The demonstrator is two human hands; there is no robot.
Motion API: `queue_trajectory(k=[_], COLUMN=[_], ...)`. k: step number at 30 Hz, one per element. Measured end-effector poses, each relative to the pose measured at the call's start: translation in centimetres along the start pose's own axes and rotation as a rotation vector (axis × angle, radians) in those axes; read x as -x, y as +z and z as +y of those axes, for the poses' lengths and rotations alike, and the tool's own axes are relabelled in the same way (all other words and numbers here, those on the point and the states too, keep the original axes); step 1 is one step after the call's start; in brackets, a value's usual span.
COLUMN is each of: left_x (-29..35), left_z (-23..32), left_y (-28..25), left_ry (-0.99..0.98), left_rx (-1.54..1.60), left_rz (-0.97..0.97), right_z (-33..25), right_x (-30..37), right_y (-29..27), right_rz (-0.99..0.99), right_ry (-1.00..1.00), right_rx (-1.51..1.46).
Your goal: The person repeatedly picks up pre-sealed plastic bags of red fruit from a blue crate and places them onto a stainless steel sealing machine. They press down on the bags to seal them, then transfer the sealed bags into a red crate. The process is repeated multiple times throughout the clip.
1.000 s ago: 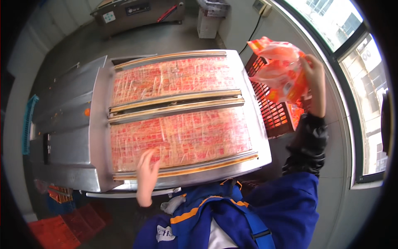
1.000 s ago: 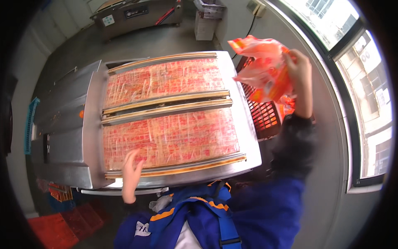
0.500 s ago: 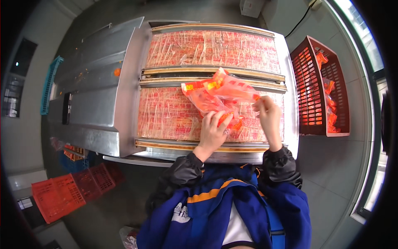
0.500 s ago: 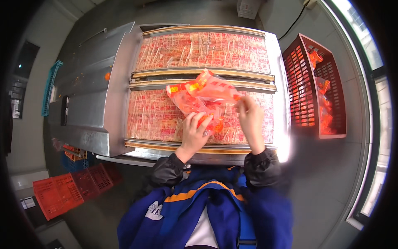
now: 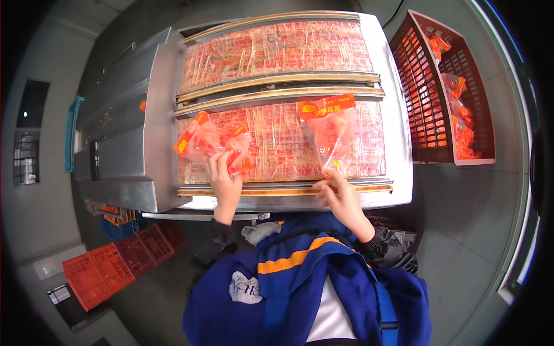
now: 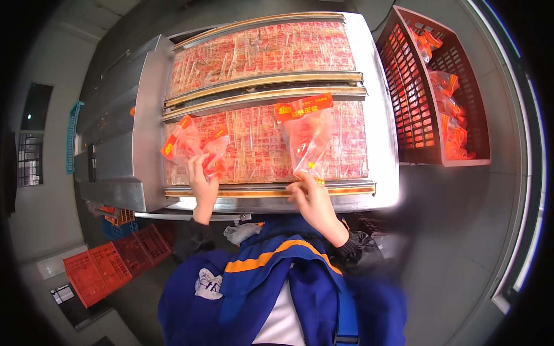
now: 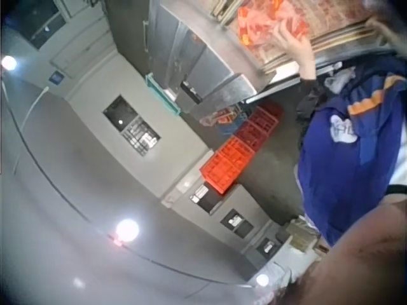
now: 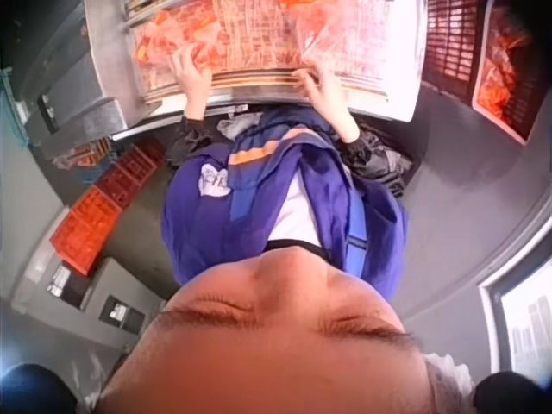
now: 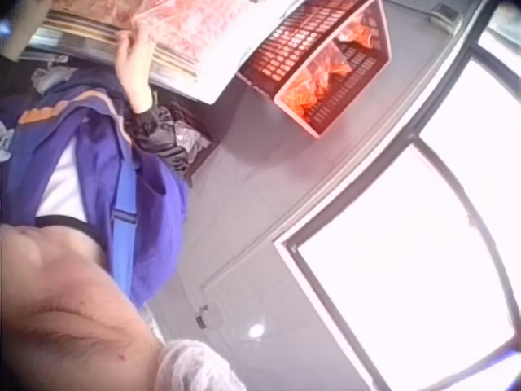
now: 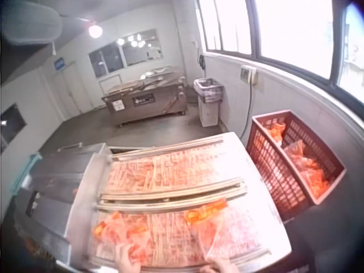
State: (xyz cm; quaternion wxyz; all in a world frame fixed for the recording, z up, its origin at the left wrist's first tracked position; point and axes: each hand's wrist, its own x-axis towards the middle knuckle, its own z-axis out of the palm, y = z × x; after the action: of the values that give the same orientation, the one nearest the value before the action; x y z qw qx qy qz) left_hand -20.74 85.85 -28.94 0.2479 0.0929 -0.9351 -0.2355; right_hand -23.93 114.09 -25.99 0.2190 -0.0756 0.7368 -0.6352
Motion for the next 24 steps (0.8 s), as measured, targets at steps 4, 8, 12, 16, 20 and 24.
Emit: queue_trajectory(k=[4, 8, 12, 16, 20, 24], left_x=[0.5, 0.7, 1.1, 2.7, 1.9, 3.1], left_z=[6.4, 9.3, 11.4, 12.4, 12.3, 10.8], left_y=[-4.2, -2.0, 7.8, 13.3, 10.2, 10.0], left_ry=[-0.141, -0.143, -0.830, -0.712, -0.413, -0.264], left_rx=[-0.022, 0.191, 0.943, 1.108, 0.494, 0.247], left_rz=[-0.242, -0.503, -0.753, -0.408, -0.449, -0.406], right_z=[-2.4, 3.5, 3.5, 5.8, 5.3, 6.7], right_x=[-0.4, -3.1, -5.9, -7.2, -5.4, -5.7], right_y=[-5.4, -9.4, -5.9, -4.4, -8.1, -8.3], right_rz=[-0.224, 0.142, 0.142, 0.294, 0.187, 0.348], right_ry=[0.261, 0.139, 0.134, -0.108, -0.016, -0.299], right_rx=[-0.240, 0.094, 0.390, 0.661, 0.626, 0.940])
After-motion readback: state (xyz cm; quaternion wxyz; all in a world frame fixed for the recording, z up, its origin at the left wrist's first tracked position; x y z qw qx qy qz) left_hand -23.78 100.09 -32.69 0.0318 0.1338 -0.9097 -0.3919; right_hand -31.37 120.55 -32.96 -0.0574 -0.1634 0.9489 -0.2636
